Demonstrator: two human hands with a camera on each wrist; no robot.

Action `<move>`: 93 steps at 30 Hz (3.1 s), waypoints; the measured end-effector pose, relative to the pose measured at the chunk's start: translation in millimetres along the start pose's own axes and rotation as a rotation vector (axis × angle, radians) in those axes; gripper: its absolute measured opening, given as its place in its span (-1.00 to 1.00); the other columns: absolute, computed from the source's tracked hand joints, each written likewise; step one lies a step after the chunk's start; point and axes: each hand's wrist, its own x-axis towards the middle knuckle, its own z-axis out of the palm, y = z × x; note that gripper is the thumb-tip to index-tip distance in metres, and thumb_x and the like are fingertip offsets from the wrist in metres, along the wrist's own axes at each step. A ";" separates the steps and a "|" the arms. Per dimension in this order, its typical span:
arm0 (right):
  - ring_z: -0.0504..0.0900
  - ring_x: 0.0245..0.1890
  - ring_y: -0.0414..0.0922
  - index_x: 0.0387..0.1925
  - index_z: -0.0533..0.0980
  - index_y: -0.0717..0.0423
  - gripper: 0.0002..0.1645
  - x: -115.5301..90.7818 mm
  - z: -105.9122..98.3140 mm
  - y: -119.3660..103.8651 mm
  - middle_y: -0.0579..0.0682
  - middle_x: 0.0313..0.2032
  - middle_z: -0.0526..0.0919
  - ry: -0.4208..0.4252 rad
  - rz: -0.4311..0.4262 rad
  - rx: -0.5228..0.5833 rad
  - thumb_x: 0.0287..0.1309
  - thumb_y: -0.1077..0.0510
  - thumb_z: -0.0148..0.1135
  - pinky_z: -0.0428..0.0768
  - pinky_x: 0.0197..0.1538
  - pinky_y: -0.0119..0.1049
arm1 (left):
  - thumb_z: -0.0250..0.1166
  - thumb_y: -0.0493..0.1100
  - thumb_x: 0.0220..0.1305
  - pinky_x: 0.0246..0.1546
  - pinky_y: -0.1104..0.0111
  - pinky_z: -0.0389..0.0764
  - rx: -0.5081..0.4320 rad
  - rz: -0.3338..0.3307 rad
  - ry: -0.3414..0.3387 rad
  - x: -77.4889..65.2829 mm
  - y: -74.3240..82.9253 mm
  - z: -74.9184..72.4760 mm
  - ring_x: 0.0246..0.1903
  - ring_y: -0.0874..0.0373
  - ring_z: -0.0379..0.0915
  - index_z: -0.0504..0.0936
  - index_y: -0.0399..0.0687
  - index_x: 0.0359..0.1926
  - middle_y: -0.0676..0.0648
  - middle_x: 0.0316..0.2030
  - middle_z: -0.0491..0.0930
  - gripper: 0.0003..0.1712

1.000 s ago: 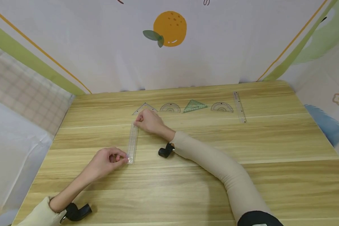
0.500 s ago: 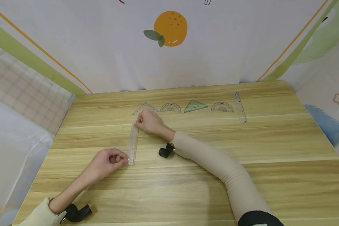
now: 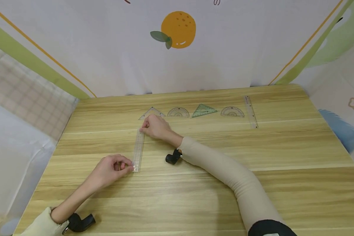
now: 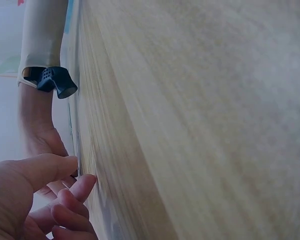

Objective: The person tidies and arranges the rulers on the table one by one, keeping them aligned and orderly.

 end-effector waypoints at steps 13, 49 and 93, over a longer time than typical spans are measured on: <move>0.39 -0.57 -0.24 -0.27 0.74 0.09 -0.82 0.6 -0.1 1.7 -0.10 -0.55 0.57 0.004 -0.004 0.015 0.21 0.05 0.47 0.30 -0.51 -0.42 | 0.52 -0.26 0.19 -0.61 0.41 0.34 0.008 0.006 0.035 -0.8 -2.4 0.1 -0.59 0.21 0.33 0.74 -0.15 -0.27 0.06 -0.51 0.47 -0.88; 0.45 -0.42 -0.12 -0.07 0.60 0.25 -0.69 -7.5 -18.8 30.8 0.01 -0.41 0.48 -0.131 -0.210 0.322 0.26 0.15 0.44 0.47 -0.29 -0.34 | 0.35 -0.21 0.39 -0.64 0.40 0.34 -0.113 0.131 0.052 30.0 -4.9 -18.6 -0.61 0.18 0.32 0.66 -0.25 0.03 -0.04 -0.43 0.51 -0.74; 0.41 -0.45 -0.11 0.02 0.54 0.29 -0.67 -57.4 -68.4 68.5 0.03 -0.43 0.46 -0.168 -0.193 0.319 0.37 0.15 0.34 0.43 -0.28 -0.29 | 0.29 -0.22 0.40 -0.58 0.41 0.35 -0.142 0.196 0.000 61.1 4.2 -16.7 -0.56 0.15 0.35 0.69 -0.23 0.00 -0.12 -0.22 0.66 -0.77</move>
